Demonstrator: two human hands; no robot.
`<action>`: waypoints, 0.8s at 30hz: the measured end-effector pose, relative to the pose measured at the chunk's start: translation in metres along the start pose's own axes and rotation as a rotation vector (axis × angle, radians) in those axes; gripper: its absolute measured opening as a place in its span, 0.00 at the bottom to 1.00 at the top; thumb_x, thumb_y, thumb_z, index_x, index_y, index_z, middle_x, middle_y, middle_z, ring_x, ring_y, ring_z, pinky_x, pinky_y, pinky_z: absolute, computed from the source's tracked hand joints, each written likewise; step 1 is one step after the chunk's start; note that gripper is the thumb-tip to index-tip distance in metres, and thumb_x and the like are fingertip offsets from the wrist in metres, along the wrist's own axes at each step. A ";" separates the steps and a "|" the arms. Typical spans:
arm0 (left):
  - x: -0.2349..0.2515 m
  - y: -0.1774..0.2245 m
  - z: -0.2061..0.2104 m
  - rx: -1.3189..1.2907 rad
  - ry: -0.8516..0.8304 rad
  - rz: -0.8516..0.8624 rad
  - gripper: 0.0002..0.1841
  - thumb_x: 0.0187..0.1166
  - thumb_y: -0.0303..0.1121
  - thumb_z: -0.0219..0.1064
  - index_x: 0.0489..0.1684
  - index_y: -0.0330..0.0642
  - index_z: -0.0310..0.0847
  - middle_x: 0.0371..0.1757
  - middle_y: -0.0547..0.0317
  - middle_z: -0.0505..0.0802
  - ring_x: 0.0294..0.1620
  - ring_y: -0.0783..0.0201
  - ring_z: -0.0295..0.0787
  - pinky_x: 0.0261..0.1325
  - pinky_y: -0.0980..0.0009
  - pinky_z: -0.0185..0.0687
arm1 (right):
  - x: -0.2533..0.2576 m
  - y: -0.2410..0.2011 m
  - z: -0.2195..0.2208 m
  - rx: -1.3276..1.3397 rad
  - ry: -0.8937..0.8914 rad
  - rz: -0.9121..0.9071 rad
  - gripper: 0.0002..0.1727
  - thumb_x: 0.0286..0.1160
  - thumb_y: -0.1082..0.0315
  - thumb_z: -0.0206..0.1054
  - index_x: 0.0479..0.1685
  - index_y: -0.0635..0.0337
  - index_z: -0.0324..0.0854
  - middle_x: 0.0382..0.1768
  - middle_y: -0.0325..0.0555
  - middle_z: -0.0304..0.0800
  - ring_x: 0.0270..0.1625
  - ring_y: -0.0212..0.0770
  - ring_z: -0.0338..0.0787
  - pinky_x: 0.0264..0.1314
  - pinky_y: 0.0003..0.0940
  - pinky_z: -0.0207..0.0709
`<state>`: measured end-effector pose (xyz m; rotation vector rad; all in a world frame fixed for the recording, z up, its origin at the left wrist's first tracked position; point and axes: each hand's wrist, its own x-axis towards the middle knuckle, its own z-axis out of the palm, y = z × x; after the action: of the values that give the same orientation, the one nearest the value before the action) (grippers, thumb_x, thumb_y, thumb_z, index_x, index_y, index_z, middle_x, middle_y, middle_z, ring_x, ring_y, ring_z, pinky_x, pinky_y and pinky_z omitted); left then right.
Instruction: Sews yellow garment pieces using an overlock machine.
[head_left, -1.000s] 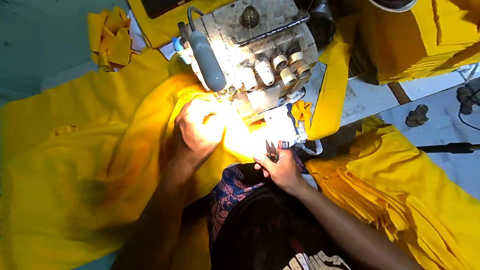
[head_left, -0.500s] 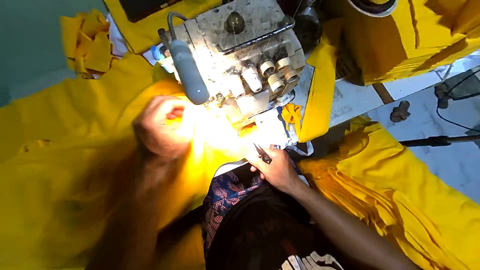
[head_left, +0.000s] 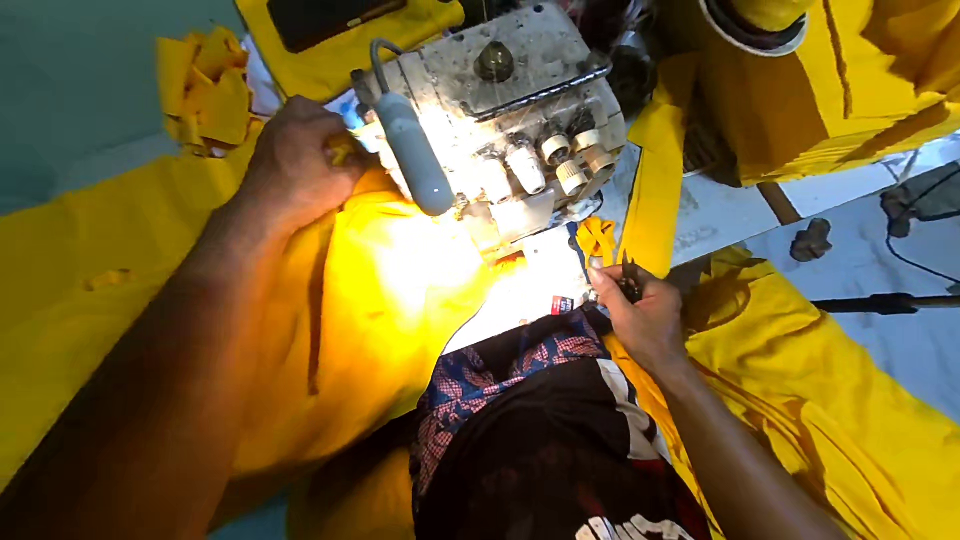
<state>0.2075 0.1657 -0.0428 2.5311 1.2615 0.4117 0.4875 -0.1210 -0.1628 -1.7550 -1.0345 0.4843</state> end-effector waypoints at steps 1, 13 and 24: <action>-0.001 0.000 -0.003 0.029 0.000 0.028 0.15 0.80 0.35 0.69 0.50 0.27 0.85 0.59 0.30 0.84 0.63 0.34 0.81 0.66 0.35 0.73 | -0.005 0.002 0.005 0.011 -0.020 -0.006 0.11 0.80 0.58 0.69 0.43 0.56 0.90 0.27 0.32 0.90 0.27 0.22 0.86 0.31 0.20 0.82; -0.109 0.013 -0.011 -0.046 0.006 0.077 0.30 0.72 0.30 0.68 0.79 0.43 0.73 0.40 0.55 0.90 0.32 0.63 0.87 0.37 0.61 0.88 | -0.044 -0.001 0.040 0.016 -0.175 -0.192 0.14 0.81 0.56 0.68 0.38 0.57 0.91 0.27 0.32 0.88 0.28 0.19 0.82 0.32 0.17 0.78; -0.154 0.016 0.004 0.117 0.210 0.076 0.15 0.79 0.46 0.65 0.29 0.45 0.83 0.29 0.61 0.85 0.26 0.65 0.81 0.27 0.65 0.77 | -0.063 -0.027 0.068 0.056 -0.383 -0.342 0.12 0.82 0.57 0.68 0.39 0.54 0.92 0.35 0.33 0.94 0.39 0.21 0.90 0.45 0.19 0.85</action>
<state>0.1317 0.0320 -0.0602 2.6988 1.2984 0.6538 0.3921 -0.1310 -0.1759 -1.4245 -1.5416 0.6365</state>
